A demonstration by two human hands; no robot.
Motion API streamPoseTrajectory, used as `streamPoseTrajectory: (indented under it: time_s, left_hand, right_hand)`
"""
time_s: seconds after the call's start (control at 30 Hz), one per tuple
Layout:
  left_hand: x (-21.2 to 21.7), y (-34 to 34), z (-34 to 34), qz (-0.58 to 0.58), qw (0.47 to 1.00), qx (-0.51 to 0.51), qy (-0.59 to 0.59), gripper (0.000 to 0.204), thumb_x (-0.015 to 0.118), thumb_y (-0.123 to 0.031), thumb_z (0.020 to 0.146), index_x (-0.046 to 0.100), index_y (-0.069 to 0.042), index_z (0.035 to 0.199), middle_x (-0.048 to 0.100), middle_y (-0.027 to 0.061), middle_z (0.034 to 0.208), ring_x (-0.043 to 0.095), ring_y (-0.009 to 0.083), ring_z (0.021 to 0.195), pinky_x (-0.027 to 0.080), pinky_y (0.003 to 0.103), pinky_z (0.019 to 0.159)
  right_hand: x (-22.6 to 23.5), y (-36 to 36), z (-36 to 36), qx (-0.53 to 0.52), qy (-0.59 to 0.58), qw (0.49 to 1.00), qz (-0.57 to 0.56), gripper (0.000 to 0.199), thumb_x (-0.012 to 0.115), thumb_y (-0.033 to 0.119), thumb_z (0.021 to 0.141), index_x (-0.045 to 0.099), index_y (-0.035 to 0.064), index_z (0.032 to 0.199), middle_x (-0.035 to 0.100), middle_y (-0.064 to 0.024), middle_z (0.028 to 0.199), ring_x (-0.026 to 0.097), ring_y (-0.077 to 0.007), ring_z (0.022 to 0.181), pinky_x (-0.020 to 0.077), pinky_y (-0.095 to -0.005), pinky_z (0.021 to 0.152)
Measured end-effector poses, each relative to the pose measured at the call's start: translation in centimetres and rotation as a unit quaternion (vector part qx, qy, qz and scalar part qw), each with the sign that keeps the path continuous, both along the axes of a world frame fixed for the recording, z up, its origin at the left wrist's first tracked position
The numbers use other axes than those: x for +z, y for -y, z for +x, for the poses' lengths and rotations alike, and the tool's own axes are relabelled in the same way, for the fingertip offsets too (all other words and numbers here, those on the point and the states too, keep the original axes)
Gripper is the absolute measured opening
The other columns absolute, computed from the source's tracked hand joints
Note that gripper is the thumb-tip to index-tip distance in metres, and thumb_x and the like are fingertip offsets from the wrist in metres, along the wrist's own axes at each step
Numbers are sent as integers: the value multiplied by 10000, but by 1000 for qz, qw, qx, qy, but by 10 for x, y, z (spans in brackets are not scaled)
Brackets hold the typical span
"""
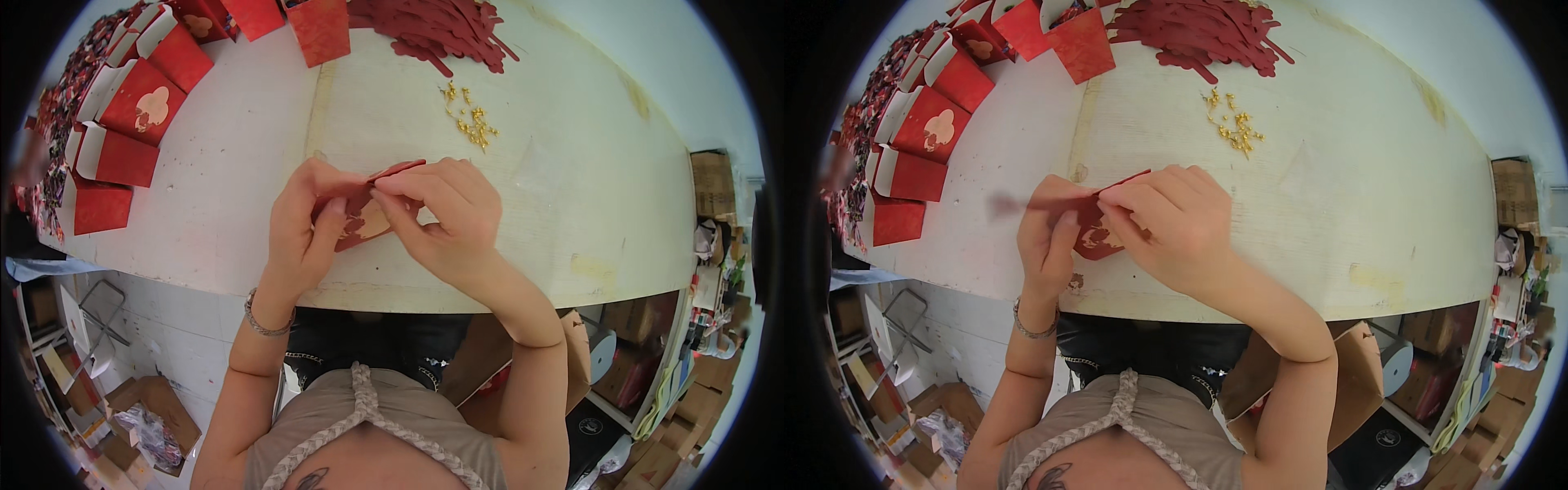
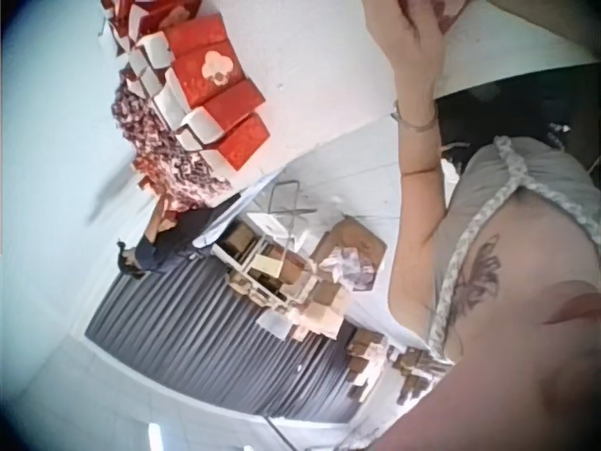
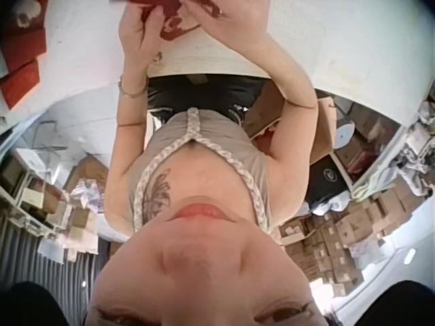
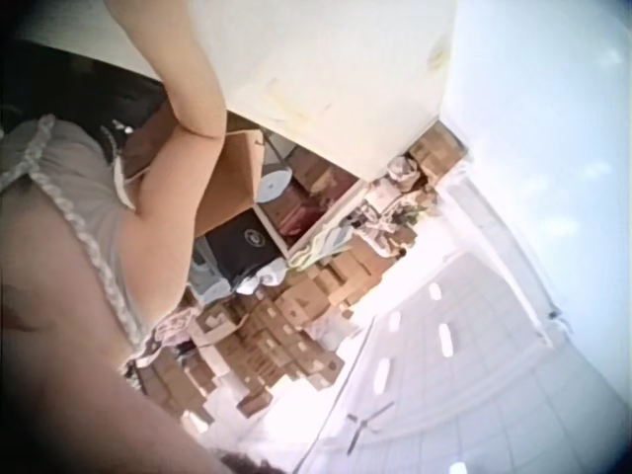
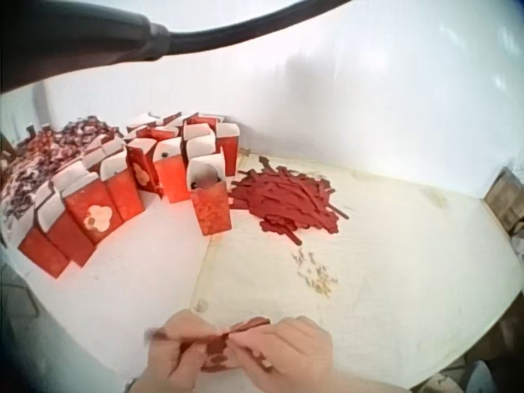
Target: The person repeatedly assembles small red paper gift boxes by folding flaps and inserting a red ribbon through a pre-punched hole. The person fills each box with wrapped candies, closes the lid, and places the finished box on the table. The process is repeated multiple times.
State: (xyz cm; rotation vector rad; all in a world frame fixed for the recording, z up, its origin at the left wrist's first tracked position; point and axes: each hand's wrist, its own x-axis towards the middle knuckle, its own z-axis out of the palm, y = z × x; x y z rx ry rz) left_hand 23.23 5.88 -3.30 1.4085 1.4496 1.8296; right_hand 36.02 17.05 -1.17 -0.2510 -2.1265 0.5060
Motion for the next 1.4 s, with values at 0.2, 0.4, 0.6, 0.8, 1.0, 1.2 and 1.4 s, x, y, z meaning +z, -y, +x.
streamPoseTrajectory:
  time_s: [0.2,0.4,0.6,0.8,1.0,1.2,1.4]
  left_hand:
    - [-14,1,-1,14,999,34,-12,185,522,70,829,570,4,995,556,62,849,537,102,738,440,215,647]
    - [-8,-2,3,7,998,55,0,159,541,77,823,584,10,961,554,38,819,526,86,720,425,192,637]
    - [-1,3,3,-43,996,63,51,123,558,57,834,584,11,945,573,26,837,538,65,745,433,182,666]
    - [17,-1,11,-95,979,84,159,114,580,0,852,573,-12,965,583,10,870,542,51,762,431,170,699]
    - [12,0,13,-88,979,101,151,133,586,-12,852,556,-29,980,579,8,893,539,55,786,437,185,716]
    - [1,1,9,-43,996,81,20,135,569,-11,862,543,-17,995,578,25,901,544,58,768,447,182,662]
    - [3,2,11,-34,998,47,37,131,539,14,873,553,-16,999,559,34,873,548,68,706,445,174,605]
  right_hand:
    - [-2,1,4,-64,2,980,-188,95,692,58,724,653,59,810,602,-28,640,525,-158,503,426,-264,509]
    - [-58,-95,29,-246,187,951,-14,93,654,120,779,685,68,850,628,-40,787,586,-195,758,484,-307,623]
    - [-67,-101,24,-268,234,934,16,70,665,111,752,701,91,809,630,-43,858,576,-213,776,492,-308,663]
    - [-24,-85,33,-200,18,941,-271,101,687,82,752,705,81,851,655,-19,824,585,-123,747,473,-237,640]
    - [-7,15,13,57,-10,984,-169,215,702,-21,660,666,62,855,654,-60,775,607,-194,656,483,-265,568]
    - [-10,19,1,39,-14,990,-135,190,699,-10,652,644,49,824,639,-60,759,590,-213,641,473,-282,553]
    - [-8,20,0,33,9,993,-113,205,695,-21,636,650,37,826,631,-63,759,571,-222,647,470,-289,571]
